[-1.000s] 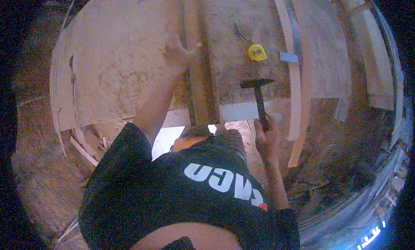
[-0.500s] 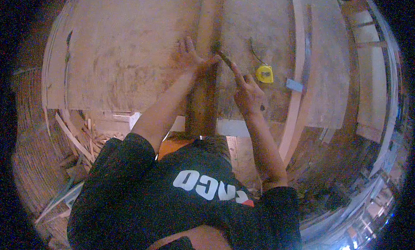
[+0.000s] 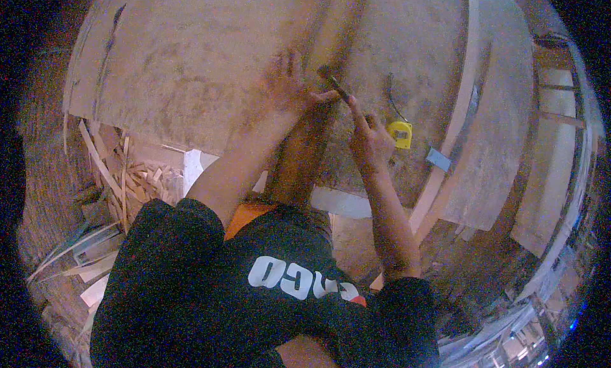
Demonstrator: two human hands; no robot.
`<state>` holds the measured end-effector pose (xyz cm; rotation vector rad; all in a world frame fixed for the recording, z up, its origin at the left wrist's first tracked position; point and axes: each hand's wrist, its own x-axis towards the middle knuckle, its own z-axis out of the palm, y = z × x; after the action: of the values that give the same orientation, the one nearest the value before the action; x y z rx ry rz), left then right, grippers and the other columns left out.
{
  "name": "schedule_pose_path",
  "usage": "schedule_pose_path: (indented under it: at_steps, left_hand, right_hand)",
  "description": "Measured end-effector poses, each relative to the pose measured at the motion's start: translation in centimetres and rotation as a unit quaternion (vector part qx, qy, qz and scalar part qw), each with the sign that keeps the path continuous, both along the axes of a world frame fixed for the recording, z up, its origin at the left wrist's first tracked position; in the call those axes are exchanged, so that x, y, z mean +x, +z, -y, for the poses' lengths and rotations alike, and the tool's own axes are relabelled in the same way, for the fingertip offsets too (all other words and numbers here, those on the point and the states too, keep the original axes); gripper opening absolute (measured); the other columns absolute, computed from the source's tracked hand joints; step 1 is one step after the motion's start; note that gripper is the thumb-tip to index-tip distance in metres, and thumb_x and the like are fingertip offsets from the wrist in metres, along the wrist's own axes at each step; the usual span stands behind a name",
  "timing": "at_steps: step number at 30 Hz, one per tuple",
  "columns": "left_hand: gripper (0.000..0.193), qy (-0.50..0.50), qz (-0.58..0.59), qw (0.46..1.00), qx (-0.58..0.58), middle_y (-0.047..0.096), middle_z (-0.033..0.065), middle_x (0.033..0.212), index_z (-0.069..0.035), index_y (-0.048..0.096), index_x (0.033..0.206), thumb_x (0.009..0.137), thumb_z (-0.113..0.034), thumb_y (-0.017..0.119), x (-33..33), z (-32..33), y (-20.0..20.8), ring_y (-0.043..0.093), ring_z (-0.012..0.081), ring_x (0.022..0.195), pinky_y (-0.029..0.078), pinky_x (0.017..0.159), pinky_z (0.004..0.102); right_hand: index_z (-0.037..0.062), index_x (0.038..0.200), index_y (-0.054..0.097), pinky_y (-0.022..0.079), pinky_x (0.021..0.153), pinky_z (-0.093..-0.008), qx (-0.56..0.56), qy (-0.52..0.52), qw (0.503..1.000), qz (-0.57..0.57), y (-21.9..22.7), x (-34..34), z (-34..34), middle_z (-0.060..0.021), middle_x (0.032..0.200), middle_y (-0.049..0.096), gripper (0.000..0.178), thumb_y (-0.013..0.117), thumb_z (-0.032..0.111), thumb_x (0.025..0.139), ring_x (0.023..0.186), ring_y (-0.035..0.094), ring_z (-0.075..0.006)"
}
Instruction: The person assembles wooden planks on a workbench, using a hammer to drive nails and a tape measure to check dimensions. They repeatedly pick up planks, align them, and hammer them into place.
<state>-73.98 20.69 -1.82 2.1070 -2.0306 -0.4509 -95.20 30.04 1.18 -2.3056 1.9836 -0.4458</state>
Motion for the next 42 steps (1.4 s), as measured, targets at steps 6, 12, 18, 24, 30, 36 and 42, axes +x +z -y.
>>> schedule_pose_path:
  at_steps: [6, 12, 18, 24, 30, 36, 42]
  left_hand:
    - [0.147, 0.035, -0.055, 0.998, 0.017, 0.014, 0.021, 0.168, -0.008, 0.015, 0.163, 0.055, -0.095, 0.065, -1.0, 0.0, 2.0, 0.008, 0.0383, 0.157, 0.003, 0.118, 0.0718]
    - [0.148, 0.012, 0.002, 1.0, -0.026, 0.016, 0.021, 0.168, -0.008, 0.013, 0.163, 0.055, -0.091, 0.07, -0.5, 0.8, -1.2, 0.008, 0.0395, 0.156, 0.003, 0.118, 0.0725]
    - [0.149, 0.008, -0.056, 0.998, -0.004, 0.017, 0.0206, 0.168, -0.004, 0.014, 0.162, 0.054, -0.092, 0.069, -1.0, -0.1, 2.2, 0.009, 0.0403, 0.156, 0.001, 0.117, 0.0736]
    - [0.153, 0.024, -0.009, 0.999, 0.046, 0.014, 0.018, 0.169, -0.002, 0.016, 0.161, 0.051, -0.097, 0.065, -0.9, 0.1, 2.2, 0.009, 0.04, 0.156, -0.001, 0.116, 0.0744]
    - [0.158, 0.011, 0.019, 1.0, 0.001, 0.011, 0.0173, 0.17, -0.001, 0.014, 0.161, 0.048, -0.101, 0.059, -1.2, 0.3, 0.1, 0.007, 0.0393, 0.157, -0.002, 0.115, 0.0749]
    - [0.156, 0.026, 0.006, 0.998, 0.057, 0.011, 0.0167, 0.17, -0.005, 0.013, 0.162, 0.049, -0.1, 0.061, -1.3, 0.3, 1.8, 0.007, 0.0392, 0.157, -0.002, 0.116, 0.0749]
    - [0.151, 0.027, 0.002, 1.0, -0.014, 0.024, 0.0195, 0.166, -0.004, 0.023, 0.16, 0.048, -0.094, 0.07, -1.8, 0.2, 1.3, 0.014, 0.0376, 0.156, 0.003, 0.119, 0.0707]
  right_hand:
    - [0.0346, 0.148, 0.053, 0.052, 0.056, -0.0435, -0.001, 0.009, 0.999, 0.051, -0.9, -0.9, 0.1, -0.0071, 0.091, 0.067, 0.06, 0.065, 0.012, 0.094, 0.07, 0.067, -0.0298]
    - [0.0277, 0.149, 0.052, 0.054, 0.068, -0.0452, 0.087, -0.036, 0.991, 0.093, -0.2, -1.6, 1.9, -0.0151, 0.095, 0.068, 0.056, 0.063, 0.012, 0.096, 0.083, 0.069, -0.0349]
    - [0.0068, 0.147, 0.053, 0.053, 0.074, -0.033, 0.001, -0.073, 0.93, 0.361, 2.1, -6.1, 10.6, -0.0035, 0.095, 0.065, 0.05, 0.063, 0.013, 0.098, 0.077, 0.06, -0.0185]
    - [0.0207, 0.153, 0.048, 0.054, 0.075, -0.0387, 0.158, -0.151, 0.87, 0.443, 6.6, -6.2, 23.6, -0.0101, 0.096, 0.068, 0.053, 0.059, 0.019, 0.101, 0.081, 0.065, -0.0249]
    - [0.0258, 0.153, 0.043, 0.054, 0.067, -0.0463, -0.046, -0.098, 0.982, 0.153, -2.8, -6.7, 30.5, -0.0175, 0.112, 0.072, 0.049, 0.049, 0.024, 0.105, 0.083, 0.068, -0.033]
    - [0.0348, 0.155, 0.041, 0.052, 0.076, -0.0572, 0.067, -0.14, 0.986, 0.067, 0.0, -3.4, 34.3, -0.0245, 0.099, 0.072, 0.05, 0.047, 0.028, 0.105, 0.089, 0.069, -0.0459]
    - [0.0328, 0.154, 0.043, 0.053, 0.07, -0.0545, 0.005, -0.142, 0.983, 0.118, -5.6, -5.3, 37.7, -0.0225, 0.098, 0.072, 0.05, 0.049, 0.024, 0.104, 0.083, 0.07, -0.0446]
